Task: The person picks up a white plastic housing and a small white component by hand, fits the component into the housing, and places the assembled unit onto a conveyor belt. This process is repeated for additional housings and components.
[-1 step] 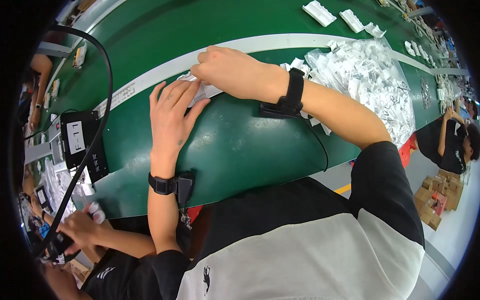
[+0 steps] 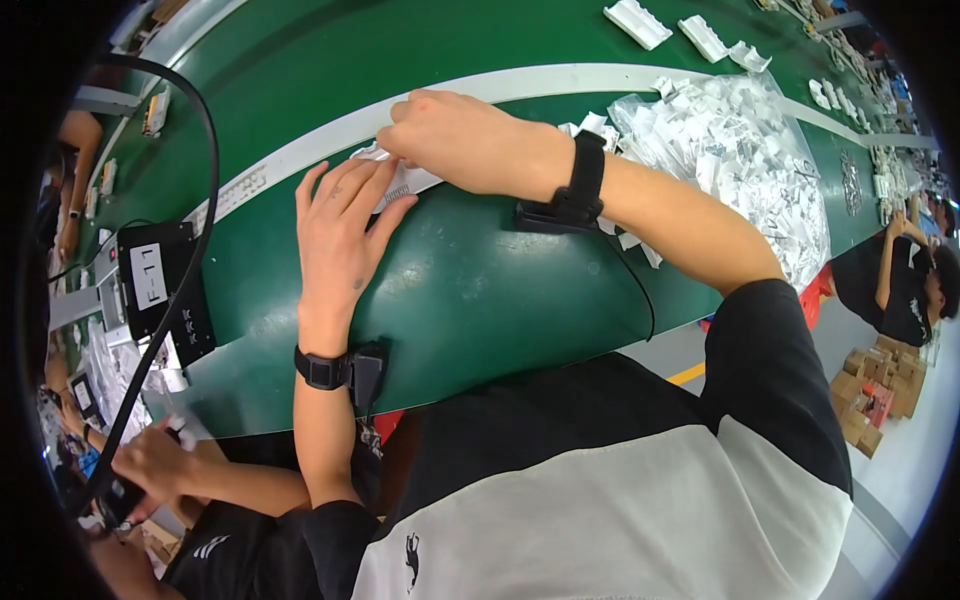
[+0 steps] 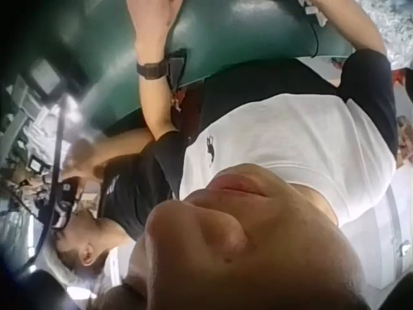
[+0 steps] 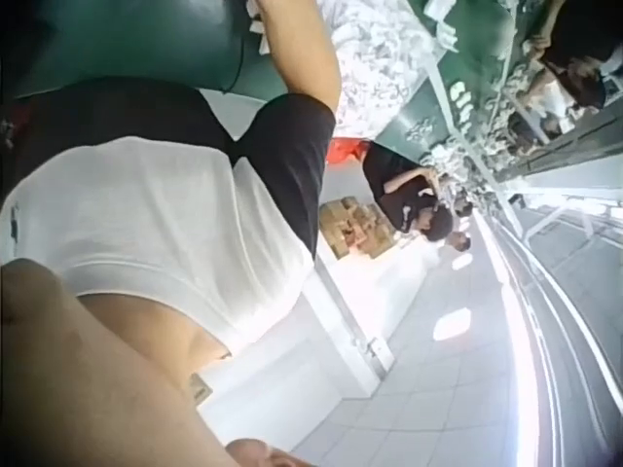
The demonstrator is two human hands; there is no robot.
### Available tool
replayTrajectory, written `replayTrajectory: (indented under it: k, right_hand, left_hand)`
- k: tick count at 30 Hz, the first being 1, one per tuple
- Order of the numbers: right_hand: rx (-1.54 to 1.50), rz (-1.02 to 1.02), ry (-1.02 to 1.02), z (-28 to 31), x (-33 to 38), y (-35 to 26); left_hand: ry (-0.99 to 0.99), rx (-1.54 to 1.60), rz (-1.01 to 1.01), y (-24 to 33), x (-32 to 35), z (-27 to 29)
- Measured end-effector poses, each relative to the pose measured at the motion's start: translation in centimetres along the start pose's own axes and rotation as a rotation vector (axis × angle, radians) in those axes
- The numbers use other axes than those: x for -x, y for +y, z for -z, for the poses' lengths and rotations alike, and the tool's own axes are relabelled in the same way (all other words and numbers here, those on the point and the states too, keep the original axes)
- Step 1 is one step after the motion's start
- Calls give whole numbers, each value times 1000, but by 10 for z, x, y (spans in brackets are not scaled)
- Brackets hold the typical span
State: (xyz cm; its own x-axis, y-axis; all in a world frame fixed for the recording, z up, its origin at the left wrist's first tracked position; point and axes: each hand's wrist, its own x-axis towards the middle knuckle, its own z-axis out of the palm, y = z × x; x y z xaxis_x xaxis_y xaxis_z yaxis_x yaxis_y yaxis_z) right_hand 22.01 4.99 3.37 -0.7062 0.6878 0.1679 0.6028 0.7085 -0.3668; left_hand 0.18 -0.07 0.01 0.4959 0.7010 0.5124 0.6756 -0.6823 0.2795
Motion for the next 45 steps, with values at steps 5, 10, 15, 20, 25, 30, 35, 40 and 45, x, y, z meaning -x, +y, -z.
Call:
replayTrajectory:
  k: [5,10,15,20,25,30,35,40,45]
  right_hand:
    - [-11,-66,45,-12,3,-9]
    - [-12,15,7,-3,1,-1]
    - [271,-67,68,17,14,21]
    - [371,-129,303,65,25,74]
    - [214,-197,180,76,90,68]
    - [-32,-287,-142,64,114,6]
    - [17,-276,-96,41,115,-13]
    - [-52,-211,-94,43,91,-18]
    - [-147,-278,-118,35,86,-28]
  left_hand:
    - [11,11,43,3,3,-6]
    - [29,27,38,3,-1,0]
    - [160,257,266,-11,-10,21]
    - [133,77,433,-62,-8,50]
    - [79,50,485,-101,9,27]
    - [126,-165,283,-103,8,13]
    - [85,-200,344,-101,-3,-2]
    - [169,-128,362,-109,11,3]
    - [201,-132,393,-102,12,-5]
